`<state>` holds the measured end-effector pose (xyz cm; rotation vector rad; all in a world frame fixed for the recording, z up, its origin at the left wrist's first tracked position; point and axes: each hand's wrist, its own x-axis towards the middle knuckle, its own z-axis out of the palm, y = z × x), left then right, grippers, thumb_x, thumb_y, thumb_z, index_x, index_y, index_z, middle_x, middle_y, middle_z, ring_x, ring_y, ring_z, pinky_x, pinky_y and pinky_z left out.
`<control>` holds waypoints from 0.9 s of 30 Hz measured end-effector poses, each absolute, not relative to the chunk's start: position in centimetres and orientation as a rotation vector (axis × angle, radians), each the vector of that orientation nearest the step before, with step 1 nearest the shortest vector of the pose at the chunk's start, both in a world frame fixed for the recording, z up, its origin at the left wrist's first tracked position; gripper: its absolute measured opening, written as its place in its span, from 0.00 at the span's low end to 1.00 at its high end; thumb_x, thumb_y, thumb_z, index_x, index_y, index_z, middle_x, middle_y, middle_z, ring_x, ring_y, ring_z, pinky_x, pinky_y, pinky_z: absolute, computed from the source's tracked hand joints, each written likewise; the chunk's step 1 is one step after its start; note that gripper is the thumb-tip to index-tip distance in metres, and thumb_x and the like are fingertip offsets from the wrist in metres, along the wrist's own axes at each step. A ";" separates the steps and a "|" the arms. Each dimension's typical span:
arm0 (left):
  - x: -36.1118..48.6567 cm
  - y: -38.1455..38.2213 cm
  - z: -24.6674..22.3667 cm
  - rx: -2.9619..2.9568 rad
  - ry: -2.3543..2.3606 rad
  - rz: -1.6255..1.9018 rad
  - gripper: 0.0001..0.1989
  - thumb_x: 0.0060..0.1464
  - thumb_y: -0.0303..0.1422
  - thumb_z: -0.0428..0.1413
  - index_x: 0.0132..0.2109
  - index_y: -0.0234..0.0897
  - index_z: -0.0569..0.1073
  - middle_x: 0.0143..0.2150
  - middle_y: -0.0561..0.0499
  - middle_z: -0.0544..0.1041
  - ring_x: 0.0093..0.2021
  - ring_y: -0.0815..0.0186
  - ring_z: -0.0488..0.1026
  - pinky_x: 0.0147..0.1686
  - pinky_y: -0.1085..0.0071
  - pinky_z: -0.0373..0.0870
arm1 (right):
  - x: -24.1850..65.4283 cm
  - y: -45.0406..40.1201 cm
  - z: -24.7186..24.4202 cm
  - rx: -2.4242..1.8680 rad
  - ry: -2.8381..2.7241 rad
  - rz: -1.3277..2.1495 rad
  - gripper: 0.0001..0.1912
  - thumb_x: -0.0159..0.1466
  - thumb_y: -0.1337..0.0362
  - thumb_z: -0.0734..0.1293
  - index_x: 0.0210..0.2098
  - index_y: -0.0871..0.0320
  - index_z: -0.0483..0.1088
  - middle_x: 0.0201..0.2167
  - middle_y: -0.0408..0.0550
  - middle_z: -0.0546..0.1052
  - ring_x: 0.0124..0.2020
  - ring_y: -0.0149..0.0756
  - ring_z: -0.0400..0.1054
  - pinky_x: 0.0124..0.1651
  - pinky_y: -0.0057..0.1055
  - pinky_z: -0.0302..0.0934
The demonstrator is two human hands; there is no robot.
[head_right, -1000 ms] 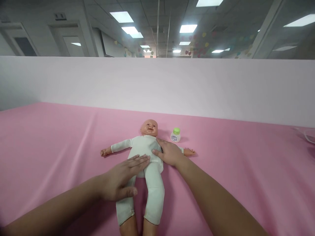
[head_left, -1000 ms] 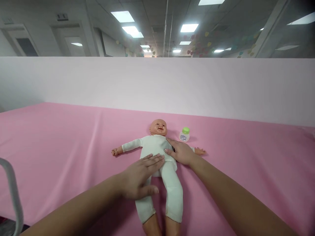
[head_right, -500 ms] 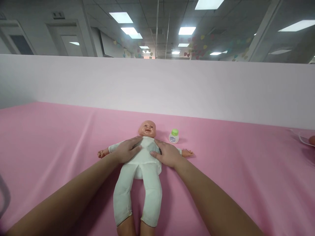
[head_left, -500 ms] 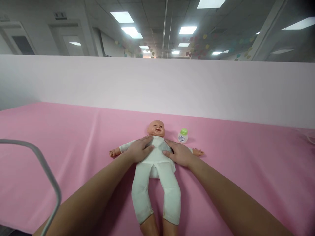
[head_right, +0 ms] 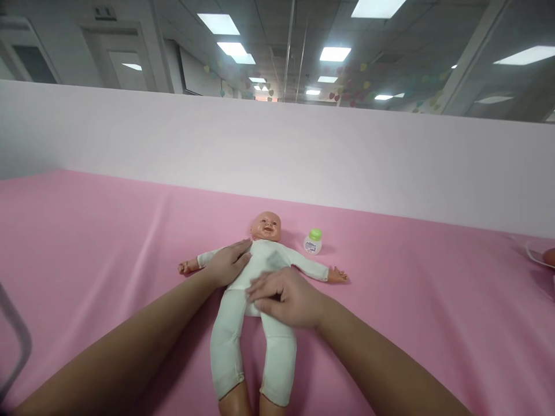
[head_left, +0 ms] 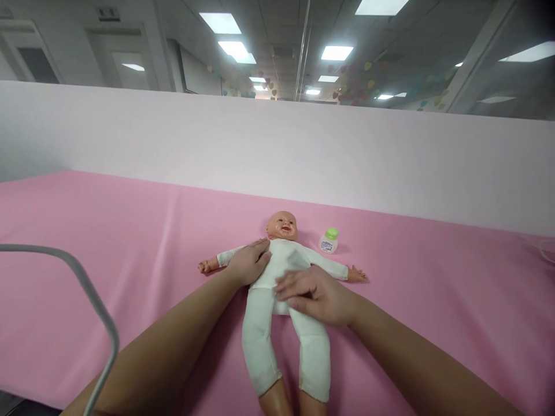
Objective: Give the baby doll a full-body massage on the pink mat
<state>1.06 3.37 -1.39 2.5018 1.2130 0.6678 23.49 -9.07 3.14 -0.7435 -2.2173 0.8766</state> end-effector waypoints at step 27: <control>1.0 0.7 0.2 2.553 1.296 0.510 0.30 0.71 0.45 0.42 0.70 0.36 0.67 0.74 0.40 0.64 0.74 0.50 0.62 0.72 0.51 0.58 | 27.7 -4.1 0.8 -1.656 -2.213 0.432 0.34 0.73 0.39 0.57 0.70 0.51 0.62 0.63 0.53 0.76 0.60 0.54 0.71 0.54 0.42 0.65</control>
